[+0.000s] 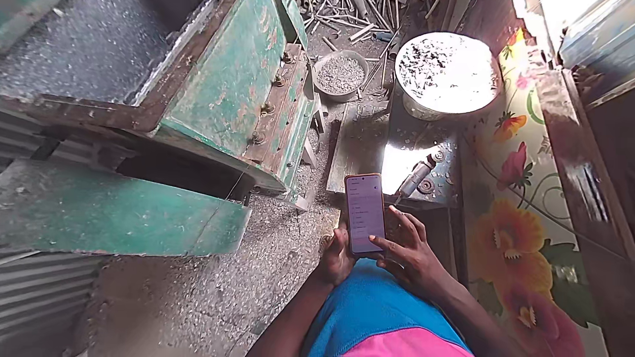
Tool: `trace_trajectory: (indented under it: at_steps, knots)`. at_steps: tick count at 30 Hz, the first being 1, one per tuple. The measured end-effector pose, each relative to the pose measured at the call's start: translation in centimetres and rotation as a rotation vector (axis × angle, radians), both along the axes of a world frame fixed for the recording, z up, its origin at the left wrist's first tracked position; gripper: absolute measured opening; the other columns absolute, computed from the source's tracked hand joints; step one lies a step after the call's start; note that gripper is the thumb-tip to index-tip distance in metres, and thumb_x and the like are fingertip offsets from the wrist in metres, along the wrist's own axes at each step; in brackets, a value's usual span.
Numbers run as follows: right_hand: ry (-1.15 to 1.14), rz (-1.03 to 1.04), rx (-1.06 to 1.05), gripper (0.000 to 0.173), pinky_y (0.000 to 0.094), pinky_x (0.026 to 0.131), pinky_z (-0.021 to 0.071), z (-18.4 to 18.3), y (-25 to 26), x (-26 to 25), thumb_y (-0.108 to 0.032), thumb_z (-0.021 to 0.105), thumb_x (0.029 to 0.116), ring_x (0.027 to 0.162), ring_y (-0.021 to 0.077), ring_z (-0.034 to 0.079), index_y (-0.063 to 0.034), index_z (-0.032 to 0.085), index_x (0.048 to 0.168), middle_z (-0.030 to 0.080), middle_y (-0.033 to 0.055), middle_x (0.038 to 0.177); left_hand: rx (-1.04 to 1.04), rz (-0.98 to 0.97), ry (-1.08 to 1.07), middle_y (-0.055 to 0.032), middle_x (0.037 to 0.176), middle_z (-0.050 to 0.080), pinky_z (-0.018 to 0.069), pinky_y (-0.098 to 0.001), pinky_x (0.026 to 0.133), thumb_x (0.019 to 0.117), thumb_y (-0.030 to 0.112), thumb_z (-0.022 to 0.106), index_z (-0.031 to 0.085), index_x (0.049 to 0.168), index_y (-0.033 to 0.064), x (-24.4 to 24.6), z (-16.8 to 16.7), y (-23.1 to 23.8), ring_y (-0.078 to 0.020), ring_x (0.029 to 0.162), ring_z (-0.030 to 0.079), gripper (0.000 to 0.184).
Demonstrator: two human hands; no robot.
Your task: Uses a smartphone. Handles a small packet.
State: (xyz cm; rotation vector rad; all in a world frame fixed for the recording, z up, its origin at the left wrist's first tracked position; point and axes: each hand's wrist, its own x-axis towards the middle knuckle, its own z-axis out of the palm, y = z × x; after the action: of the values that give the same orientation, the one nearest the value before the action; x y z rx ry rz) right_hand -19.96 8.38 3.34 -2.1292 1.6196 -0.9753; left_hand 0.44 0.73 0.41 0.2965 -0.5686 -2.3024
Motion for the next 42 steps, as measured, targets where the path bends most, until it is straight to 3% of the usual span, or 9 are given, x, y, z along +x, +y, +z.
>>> trace_trajectory:
  at_steps: [5, 22, 42]
  knots:
    - [0.043, 0.005, 0.010, 0.038, 0.0454, 0.124, 0.0219, 0.01, 0.00, -0.08, -0.055, 0.053, 0.1022, 0.155, 0.0274, 0.021, -0.0450, 0.059, 0.138, 0.027, 0.0149, 0.166, 0.002, -0.004, 0.021, -0.0135, 0.145, 0.057, 0.0563, -0.0552, 0.098, 0.0898, 0.066, 0.063, 0.024, 0.158, 0.0174, -0.09, 0.15, -0.08, -0.0343, 0.128, 0.061, 0.092]
    - [0.037, -0.026, 0.039, 0.042, 0.0470, 0.124, 0.0254, -0.38, 0.22, 0.24, -0.056, 0.053, 0.1019, 0.155, 0.0305, 0.021, -0.0442, 0.056, 0.142, 0.025, 0.0165, 0.167, 0.012, 0.006, -0.002, -0.0119, 0.146, 0.056, 0.0513, -0.0534, 0.106, 0.0890, 0.066, 0.064, 0.025, 0.158, 0.0159, 0.08, -0.13, 0.40, -0.0310, 0.132, 0.058, 0.094]
    - [0.042, -0.028, 0.039, 0.043, 0.0486, 0.123, 0.0269, 0.00, -0.04, 0.38, -0.055, 0.055, 0.1009, 0.154, 0.0318, 0.023, -0.0425, 0.057, 0.142, 0.025, 0.0181, 0.166, 0.001, -0.019, 0.004, -0.0120, 0.145, 0.057, 0.0516, -0.0536, 0.105, 0.0904, 0.065, 0.063, 0.029, 0.157, 0.0162, 0.04, -0.09, 0.36, -0.0313, 0.131, 0.059, 0.089]
